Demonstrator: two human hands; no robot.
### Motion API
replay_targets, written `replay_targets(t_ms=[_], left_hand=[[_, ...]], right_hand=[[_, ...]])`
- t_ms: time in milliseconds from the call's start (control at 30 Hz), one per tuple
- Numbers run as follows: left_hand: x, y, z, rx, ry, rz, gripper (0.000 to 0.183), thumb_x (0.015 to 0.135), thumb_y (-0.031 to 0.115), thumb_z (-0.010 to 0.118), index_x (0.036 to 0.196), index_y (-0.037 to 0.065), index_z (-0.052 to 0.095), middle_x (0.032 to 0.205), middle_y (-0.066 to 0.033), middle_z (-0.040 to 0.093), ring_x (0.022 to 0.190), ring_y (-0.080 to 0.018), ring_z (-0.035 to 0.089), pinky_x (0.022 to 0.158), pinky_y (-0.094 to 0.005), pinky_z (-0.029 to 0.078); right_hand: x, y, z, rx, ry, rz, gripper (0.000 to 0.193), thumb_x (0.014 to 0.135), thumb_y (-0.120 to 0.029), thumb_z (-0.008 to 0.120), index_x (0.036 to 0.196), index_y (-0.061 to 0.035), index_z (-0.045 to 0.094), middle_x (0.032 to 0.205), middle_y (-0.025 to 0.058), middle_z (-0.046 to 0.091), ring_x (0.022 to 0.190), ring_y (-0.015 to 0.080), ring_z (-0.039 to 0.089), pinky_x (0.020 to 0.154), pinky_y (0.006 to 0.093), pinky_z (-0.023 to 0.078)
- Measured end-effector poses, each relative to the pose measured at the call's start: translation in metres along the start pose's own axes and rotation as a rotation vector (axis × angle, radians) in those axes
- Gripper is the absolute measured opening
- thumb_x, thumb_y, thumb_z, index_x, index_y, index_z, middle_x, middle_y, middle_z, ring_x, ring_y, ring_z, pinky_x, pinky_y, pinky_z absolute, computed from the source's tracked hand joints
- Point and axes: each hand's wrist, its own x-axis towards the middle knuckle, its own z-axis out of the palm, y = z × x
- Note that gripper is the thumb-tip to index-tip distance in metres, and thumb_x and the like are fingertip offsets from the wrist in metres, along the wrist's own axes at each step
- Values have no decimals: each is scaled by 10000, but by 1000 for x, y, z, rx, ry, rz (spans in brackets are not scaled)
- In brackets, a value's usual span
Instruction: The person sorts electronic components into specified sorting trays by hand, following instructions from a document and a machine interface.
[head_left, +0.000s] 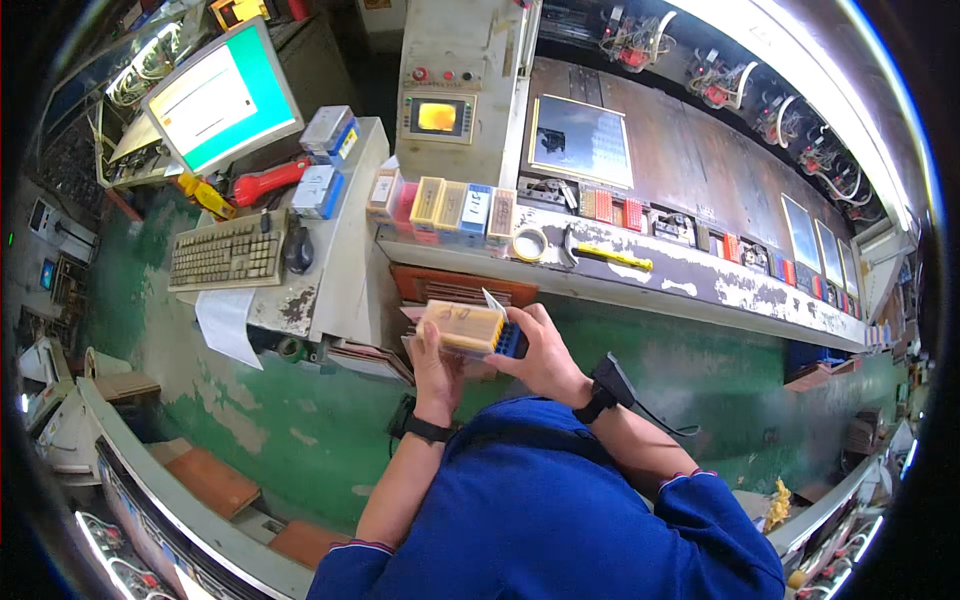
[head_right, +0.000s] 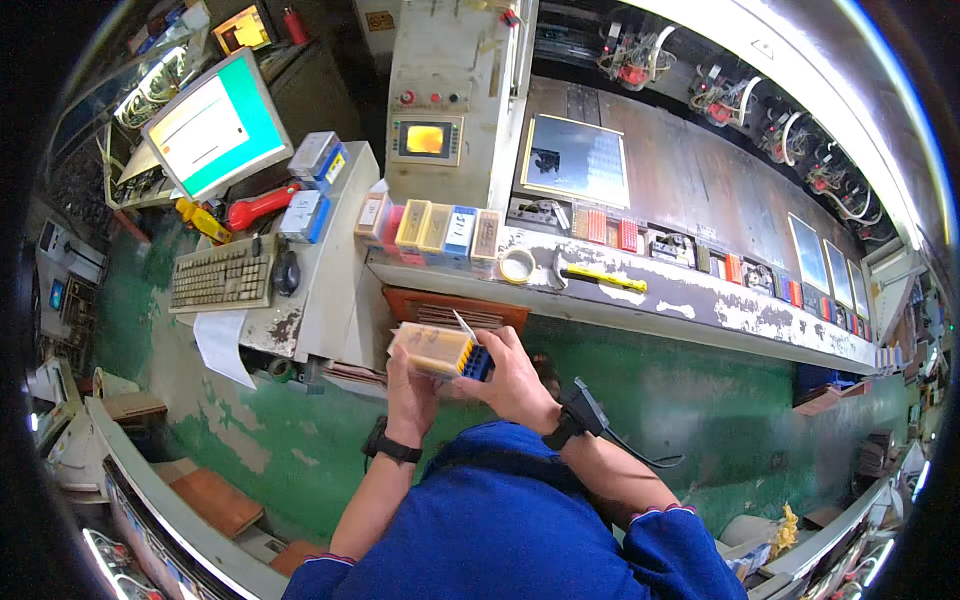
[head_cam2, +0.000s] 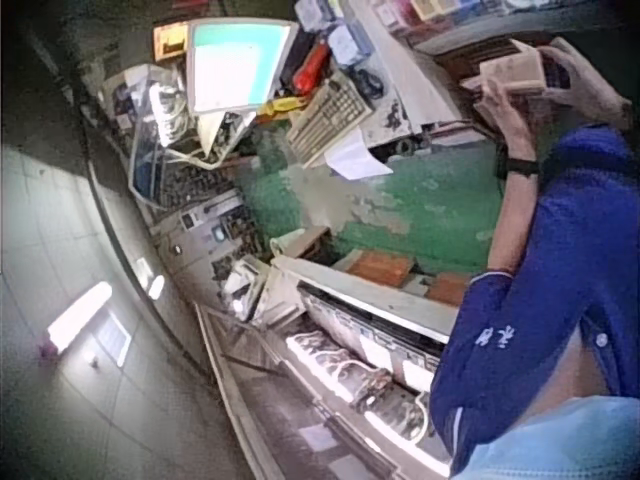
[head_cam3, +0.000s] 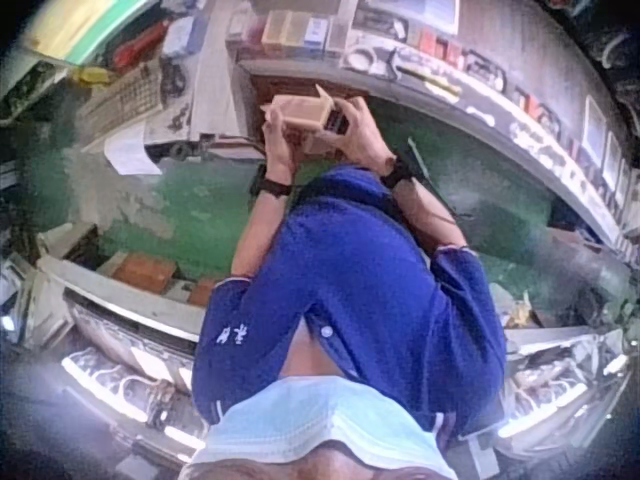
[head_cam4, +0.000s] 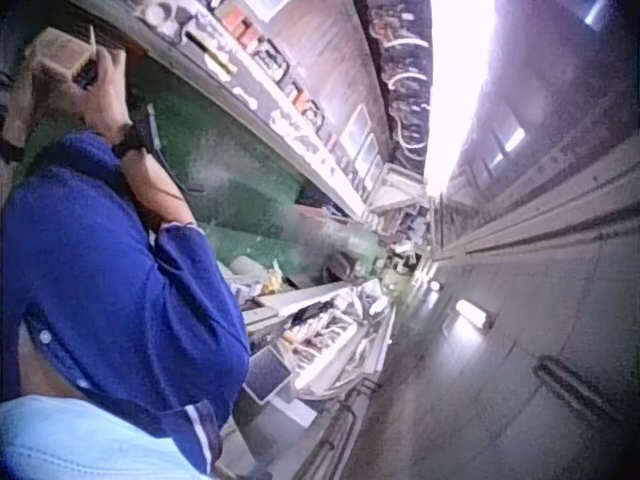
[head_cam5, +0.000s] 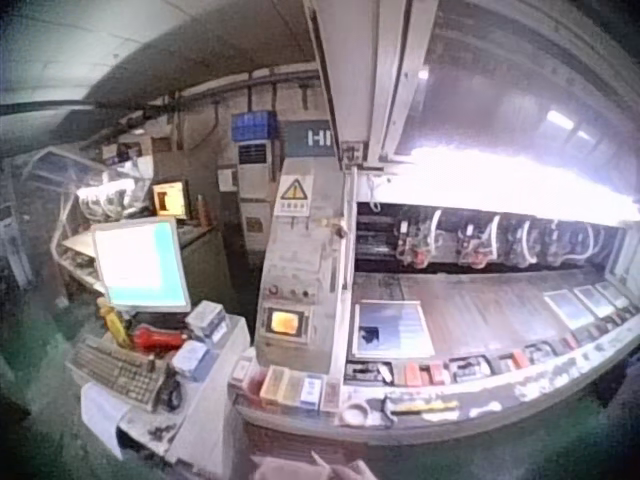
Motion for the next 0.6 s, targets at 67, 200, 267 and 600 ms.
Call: replay_targets(t_ms=[67, 200, 267, 600], left_hand=[[10, -11, 24, -299, -164, -62, 797, 1008, 701, 444, 1538, 108, 406, 1481, -96, 539, 1356, -265, 526, 1128, -453, 436], [49, -14, 89, -390, -112, -91, 821, 975, 720, 510, 1494, 86, 445, 1382, -103, 601, 1273, -253, 584, 1104, -441, 461], [88, -14, 99, -357, -137, -14, 852, 978, 750, 443, 1493, 71, 448, 1362, -135, 614, 1267, -286, 594, 1107, -462, 468], [174, -13, 240, -240, 500, 88, 780, 977, 743, 476, 1391, 83, 523, 1144, -94, 679, 998, -245, 691, 866, -414, 594]], right_hand=[[18, 15, -10, 89, 74, -103, 755, 761, -253, 909, 1382, 0, 561, 1200, 192, 560, 1151, 351, 582, 1002, 420, 502], [61, 54, -42, 272, 20, -36, 739, 743, -285, 924, 1354, -18, 607, 1181, 163, 583, 1116, 310, 587, 1012, 391, 483], [88, 78, -65, 277, 23, -105, 699, 729, -286, 934, 1307, -29, 637, 1167, 137, 593, 1085, 284, 585, 998, 375, 478], [185, 191, -165, 980, -492, 245, 339, 993, -196, 717, 1248, 10, 635, 1150, 59, 690, 1046, 126, 623, 942, 298, 507]])
